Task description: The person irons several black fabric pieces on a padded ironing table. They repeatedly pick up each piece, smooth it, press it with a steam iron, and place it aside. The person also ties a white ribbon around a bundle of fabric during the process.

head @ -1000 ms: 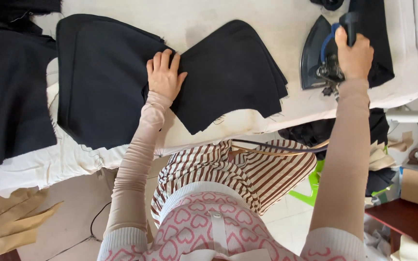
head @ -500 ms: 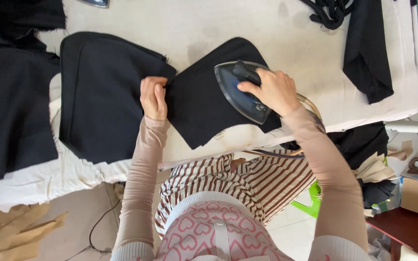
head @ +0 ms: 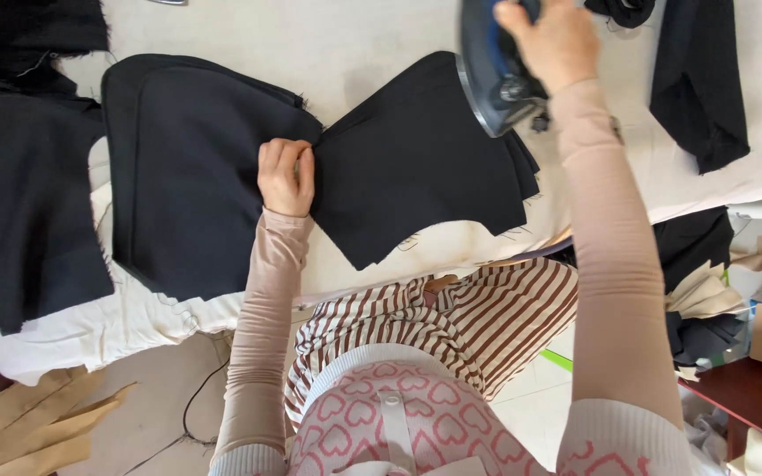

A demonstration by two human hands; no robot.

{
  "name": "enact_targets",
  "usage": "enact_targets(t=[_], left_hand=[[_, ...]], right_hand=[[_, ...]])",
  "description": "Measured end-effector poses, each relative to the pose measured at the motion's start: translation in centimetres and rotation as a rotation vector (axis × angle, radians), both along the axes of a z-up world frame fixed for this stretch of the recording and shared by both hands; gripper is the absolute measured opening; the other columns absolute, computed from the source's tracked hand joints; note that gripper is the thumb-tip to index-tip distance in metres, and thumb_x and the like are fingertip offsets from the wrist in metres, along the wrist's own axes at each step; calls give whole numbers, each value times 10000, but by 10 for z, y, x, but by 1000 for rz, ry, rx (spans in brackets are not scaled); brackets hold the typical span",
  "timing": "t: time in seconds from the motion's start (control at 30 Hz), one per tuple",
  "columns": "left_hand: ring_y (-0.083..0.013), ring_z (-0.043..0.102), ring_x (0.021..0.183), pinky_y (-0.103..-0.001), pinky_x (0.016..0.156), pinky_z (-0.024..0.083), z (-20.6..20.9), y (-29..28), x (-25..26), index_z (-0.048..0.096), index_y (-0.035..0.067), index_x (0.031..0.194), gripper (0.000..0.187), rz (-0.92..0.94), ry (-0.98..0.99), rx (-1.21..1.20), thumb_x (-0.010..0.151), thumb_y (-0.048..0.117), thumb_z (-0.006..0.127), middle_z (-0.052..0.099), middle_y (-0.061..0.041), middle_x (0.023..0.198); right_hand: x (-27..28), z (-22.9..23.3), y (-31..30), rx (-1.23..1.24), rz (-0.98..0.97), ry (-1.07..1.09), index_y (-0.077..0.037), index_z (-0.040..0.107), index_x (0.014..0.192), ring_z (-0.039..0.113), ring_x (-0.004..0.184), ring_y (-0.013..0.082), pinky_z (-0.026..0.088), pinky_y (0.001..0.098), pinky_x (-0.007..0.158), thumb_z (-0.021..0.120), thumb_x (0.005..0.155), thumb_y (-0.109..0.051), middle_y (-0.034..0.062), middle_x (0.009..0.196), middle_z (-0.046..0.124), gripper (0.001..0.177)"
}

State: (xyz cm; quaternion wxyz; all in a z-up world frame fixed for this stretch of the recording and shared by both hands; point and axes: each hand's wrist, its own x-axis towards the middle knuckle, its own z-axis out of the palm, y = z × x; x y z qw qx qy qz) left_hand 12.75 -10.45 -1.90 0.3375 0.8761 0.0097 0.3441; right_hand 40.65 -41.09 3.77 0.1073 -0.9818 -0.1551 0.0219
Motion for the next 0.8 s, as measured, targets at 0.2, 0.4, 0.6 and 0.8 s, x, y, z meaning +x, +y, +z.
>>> enact_targets(t=[0.2, 0.4, 0.6, 0.8], left_hand=[[-306, 507, 870, -415, 777, 497, -10, -3, 4, 667, -17, 1105, 262, 45, 61, 191, 973, 203, 612, 547, -138, 1006], [-285, 494, 887, -388, 729, 509, -14, -6, 3, 658, 37, 1113, 317, 119, 100, 344, 976, 318, 603, 520, -113, 1032], [-297, 503, 855, -427, 620, 414, -20, -7, 1, 605, 92, 905, 216, 66, 80, 241, 911, 303, 651, 531, -83, 960], [-236, 493, 941, -350, 721, 393, -43, -12, 9, 619, 126, 1066, 349, 90, 145, 329, 783, 268, 763, 497, -26, 909]], right_hand=[[3, -19, -116, -119, -189, -72, 36, 697, 976, 618, 833, 556, 466, 652, 624, 485, 1108, -709, 307, 914, 677, 786], [-67, 33, -71, -205, -61, -679, -60, 509, 1265, 535, 884, 356, 358, 458, 798, 730, 1006, -359, 154, 1016, 533, 454], [-102, -22, -25, -16, -24, -95, -109, 563, 1140, 467, 1054, 421, 344, 605, 840, 751, 789, -490, 183, 1110, 509, 551], [-92, -96, -59, 106, -46, 158, -91, 705, 986, 664, 834, 410, 490, 499, 684, 815, 791, -414, 115, 799, 672, 393]])
